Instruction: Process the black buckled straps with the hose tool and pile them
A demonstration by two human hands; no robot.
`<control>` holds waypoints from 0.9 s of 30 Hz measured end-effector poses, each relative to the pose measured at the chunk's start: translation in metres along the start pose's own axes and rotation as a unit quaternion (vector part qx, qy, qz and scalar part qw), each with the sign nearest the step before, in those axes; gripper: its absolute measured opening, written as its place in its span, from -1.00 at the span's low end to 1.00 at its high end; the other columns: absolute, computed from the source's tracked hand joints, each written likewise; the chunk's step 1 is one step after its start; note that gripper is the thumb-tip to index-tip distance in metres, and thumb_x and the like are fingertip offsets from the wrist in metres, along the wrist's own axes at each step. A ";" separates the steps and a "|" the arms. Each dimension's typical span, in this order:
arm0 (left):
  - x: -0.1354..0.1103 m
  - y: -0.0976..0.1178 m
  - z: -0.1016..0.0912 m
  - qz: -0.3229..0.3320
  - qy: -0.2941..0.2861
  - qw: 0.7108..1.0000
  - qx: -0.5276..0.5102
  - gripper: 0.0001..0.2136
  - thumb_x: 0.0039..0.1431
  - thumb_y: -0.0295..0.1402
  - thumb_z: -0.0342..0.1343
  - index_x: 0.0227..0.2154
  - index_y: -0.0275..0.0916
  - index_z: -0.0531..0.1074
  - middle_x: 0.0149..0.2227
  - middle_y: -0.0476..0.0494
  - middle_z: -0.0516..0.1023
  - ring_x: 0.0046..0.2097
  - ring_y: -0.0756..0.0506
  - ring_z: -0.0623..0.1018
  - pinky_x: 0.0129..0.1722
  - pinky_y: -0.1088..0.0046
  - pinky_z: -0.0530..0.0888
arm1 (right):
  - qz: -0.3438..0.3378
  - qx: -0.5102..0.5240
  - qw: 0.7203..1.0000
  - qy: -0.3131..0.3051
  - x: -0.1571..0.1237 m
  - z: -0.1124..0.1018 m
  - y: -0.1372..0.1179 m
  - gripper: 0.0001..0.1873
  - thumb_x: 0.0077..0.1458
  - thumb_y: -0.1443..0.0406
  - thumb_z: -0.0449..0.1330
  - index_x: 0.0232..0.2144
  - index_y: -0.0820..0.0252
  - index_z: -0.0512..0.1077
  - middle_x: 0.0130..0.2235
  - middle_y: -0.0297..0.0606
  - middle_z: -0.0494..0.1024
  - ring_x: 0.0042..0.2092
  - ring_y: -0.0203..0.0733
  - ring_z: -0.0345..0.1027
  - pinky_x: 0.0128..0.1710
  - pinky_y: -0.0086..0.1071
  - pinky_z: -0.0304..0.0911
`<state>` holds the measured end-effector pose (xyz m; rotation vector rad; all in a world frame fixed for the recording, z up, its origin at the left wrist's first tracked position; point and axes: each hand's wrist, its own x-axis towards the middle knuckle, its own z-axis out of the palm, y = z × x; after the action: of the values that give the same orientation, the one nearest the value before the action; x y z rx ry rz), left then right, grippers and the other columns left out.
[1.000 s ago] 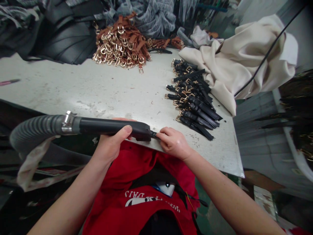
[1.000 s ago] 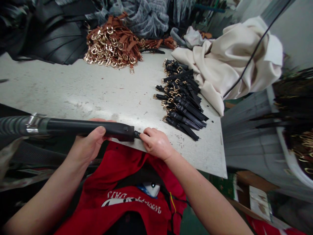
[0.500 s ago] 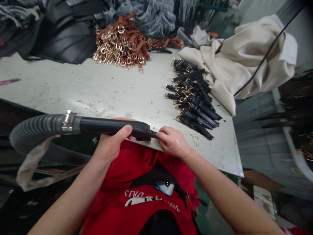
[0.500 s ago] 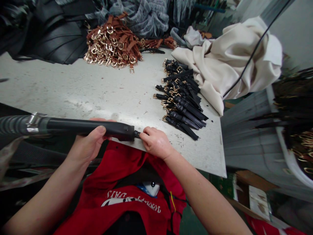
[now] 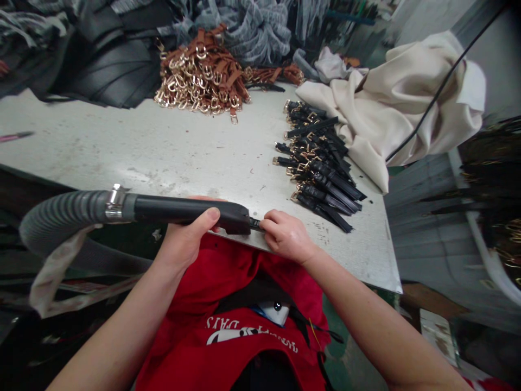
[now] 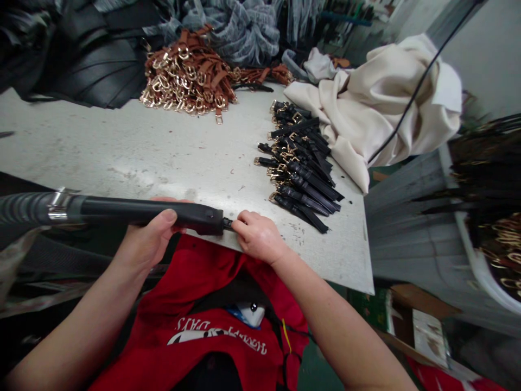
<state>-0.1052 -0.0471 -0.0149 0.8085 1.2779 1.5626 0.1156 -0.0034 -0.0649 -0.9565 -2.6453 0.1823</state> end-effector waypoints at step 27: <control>-0.005 -0.002 0.001 -0.027 0.030 0.999 0.005 -0.71 -0.27 -0.23 0.41 -0.45 -0.23 0.52 -0.48 -0.05 0.57 -0.51 -0.04 0.51 -0.56 0.45 0.50 | 0.156 -0.071 0.984 -0.040 0.028 -0.014 0.002 -0.74 0.29 0.38 -0.02 -0.29 0.22 0.48 -0.29 -0.17 0.52 -0.27 -0.18 0.37 -0.31 -0.37 0.15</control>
<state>-0.1017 -0.0512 -0.0159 0.7330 1.3405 1.5483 0.1017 0.0164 -0.0447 -1.4378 -2.5921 0.1049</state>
